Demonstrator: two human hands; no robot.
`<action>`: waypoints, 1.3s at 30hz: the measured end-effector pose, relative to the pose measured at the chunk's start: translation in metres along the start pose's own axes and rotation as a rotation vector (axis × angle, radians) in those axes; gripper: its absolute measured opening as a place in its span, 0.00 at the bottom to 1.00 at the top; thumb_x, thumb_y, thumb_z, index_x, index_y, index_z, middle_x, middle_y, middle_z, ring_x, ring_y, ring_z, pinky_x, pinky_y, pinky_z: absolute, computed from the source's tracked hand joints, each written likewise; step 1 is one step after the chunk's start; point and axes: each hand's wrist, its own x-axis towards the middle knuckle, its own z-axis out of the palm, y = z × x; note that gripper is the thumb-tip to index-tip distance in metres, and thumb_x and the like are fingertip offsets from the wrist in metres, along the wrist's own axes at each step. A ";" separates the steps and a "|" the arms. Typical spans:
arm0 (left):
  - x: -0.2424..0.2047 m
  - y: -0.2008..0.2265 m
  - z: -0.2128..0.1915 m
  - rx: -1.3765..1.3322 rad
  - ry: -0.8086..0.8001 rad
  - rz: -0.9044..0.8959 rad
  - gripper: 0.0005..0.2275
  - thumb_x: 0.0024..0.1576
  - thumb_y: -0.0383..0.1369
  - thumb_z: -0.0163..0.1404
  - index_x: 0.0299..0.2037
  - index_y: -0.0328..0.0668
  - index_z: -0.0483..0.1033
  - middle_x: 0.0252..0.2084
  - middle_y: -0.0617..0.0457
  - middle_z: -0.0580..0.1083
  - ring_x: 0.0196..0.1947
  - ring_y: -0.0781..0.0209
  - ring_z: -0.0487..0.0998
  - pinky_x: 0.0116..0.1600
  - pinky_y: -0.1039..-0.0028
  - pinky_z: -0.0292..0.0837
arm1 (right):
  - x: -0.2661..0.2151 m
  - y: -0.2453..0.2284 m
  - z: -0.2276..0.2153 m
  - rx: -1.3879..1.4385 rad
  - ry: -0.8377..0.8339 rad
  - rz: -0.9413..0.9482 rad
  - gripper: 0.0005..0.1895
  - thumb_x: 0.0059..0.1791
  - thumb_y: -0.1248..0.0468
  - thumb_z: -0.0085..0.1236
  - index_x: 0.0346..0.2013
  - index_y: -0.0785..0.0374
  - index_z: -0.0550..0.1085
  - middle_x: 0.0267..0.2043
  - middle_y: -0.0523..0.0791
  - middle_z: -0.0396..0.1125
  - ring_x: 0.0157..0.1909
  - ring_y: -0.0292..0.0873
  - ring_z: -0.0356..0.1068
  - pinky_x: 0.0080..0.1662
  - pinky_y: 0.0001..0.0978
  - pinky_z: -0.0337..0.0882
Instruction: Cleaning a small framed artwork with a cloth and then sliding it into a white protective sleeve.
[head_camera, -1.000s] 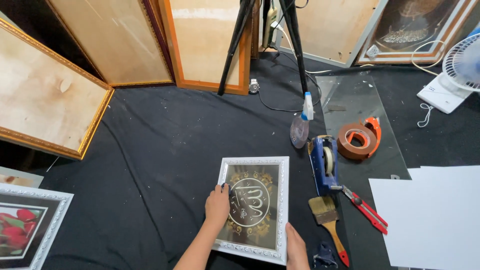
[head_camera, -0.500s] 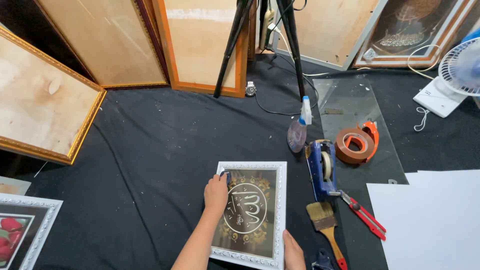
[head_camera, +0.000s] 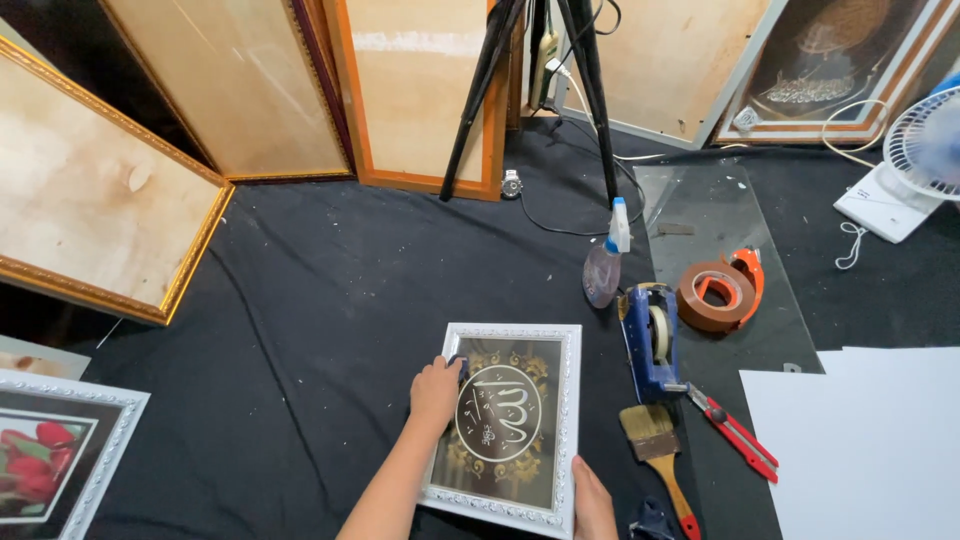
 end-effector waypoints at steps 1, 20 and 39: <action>-0.012 0.001 -0.007 0.002 -0.003 -0.006 0.22 0.58 0.23 0.46 0.65 0.49 0.70 0.41 0.46 0.70 0.31 0.45 0.73 0.35 0.58 0.72 | -0.004 -0.001 0.001 -0.004 -0.003 0.004 0.26 0.54 0.58 0.57 0.63 0.71 0.74 0.60 0.53 0.72 0.55 0.49 0.71 0.54 0.42 0.69; -0.183 0.015 0.014 0.131 -0.306 -0.099 0.33 0.54 0.28 0.57 0.71 0.42 0.60 0.53 0.47 0.70 0.42 0.48 0.77 0.43 0.60 0.74 | -0.048 -0.023 0.005 -0.010 -0.121 0.023 0.25 0.57 0.56 0.50 0.66 0.65 0.71 0.60 0.54 0.71 0.54 0.54 0.73 0.53 0.47 0.71; -0.209 0.195 -0.023 -0.155 0.242 0.098 0.22 0.53 0.27 0.50 0.59 0.29 0.70 0.41 0.43 0.70 0.33 0.42 0.73 0.35 0.56 0.69 | -0.020 -0.011 -0.006 0.022 -0.150 -0.078 0.23 0.56 0.57 0.52 0.63 0.64 0.74 0.54 0.54 0.73 0.45 0.54 0.74 0.46 0.48 0.74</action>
